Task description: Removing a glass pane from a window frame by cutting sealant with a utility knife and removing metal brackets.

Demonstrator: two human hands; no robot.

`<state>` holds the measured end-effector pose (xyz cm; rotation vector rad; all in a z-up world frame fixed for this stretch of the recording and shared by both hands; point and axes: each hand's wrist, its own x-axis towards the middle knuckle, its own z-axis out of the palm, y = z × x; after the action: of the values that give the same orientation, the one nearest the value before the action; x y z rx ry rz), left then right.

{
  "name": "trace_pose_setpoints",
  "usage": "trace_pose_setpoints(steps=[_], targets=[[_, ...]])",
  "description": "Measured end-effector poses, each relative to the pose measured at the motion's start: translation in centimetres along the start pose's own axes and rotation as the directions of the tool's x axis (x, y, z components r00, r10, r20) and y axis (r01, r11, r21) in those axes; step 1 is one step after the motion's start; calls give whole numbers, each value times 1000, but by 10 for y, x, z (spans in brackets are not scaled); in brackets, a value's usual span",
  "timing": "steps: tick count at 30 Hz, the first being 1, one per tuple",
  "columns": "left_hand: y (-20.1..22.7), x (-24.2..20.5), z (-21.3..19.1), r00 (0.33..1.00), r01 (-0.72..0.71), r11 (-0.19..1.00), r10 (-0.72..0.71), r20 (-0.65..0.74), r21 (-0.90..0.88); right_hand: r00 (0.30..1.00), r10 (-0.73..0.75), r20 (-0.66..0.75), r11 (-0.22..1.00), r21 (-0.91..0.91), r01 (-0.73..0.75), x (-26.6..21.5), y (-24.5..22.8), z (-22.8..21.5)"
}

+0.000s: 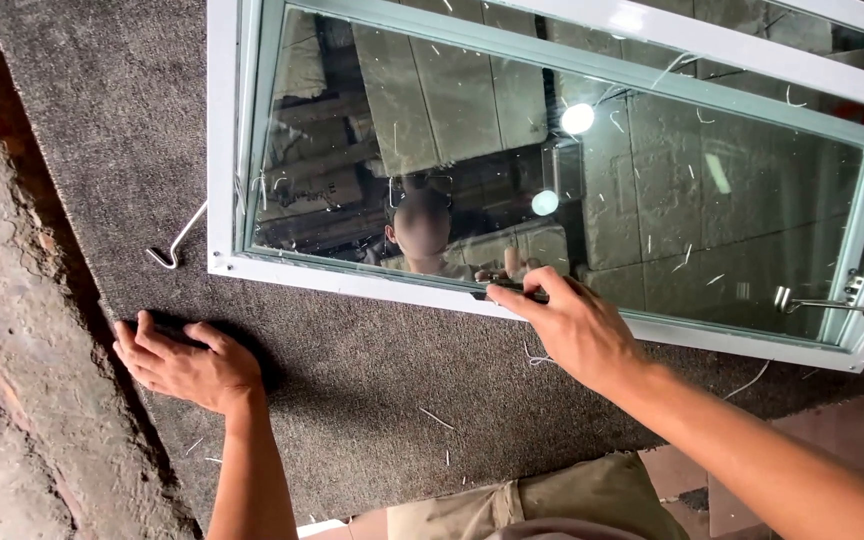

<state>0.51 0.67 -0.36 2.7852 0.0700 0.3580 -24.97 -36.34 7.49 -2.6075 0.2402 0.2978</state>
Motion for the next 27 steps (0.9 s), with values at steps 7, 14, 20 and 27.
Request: trace_pose_setpoints(steps=[7, 14, 20, 27], targets=[[3, 1, -4, 1000, 3, 1000, -3, 0, -21, 995, 94, -25, 990, 104, -91, -31, 37, -16], [3, -1, -4, 1000, -22, 1000, 22, -17, -17, 990, 126, 67, 990, -72, -121, -35, 50, -22], [6, -1, -2, 1000, -4, 1000, 4, 0, -13, 998, 12, 56, 998, -60, -9, 3, 16, -22], [6, 0, -4, 1000, -10, 1000, 10, -4, -22, 921, 159, 355, 985, -124, -122, -25, 59, -50]])
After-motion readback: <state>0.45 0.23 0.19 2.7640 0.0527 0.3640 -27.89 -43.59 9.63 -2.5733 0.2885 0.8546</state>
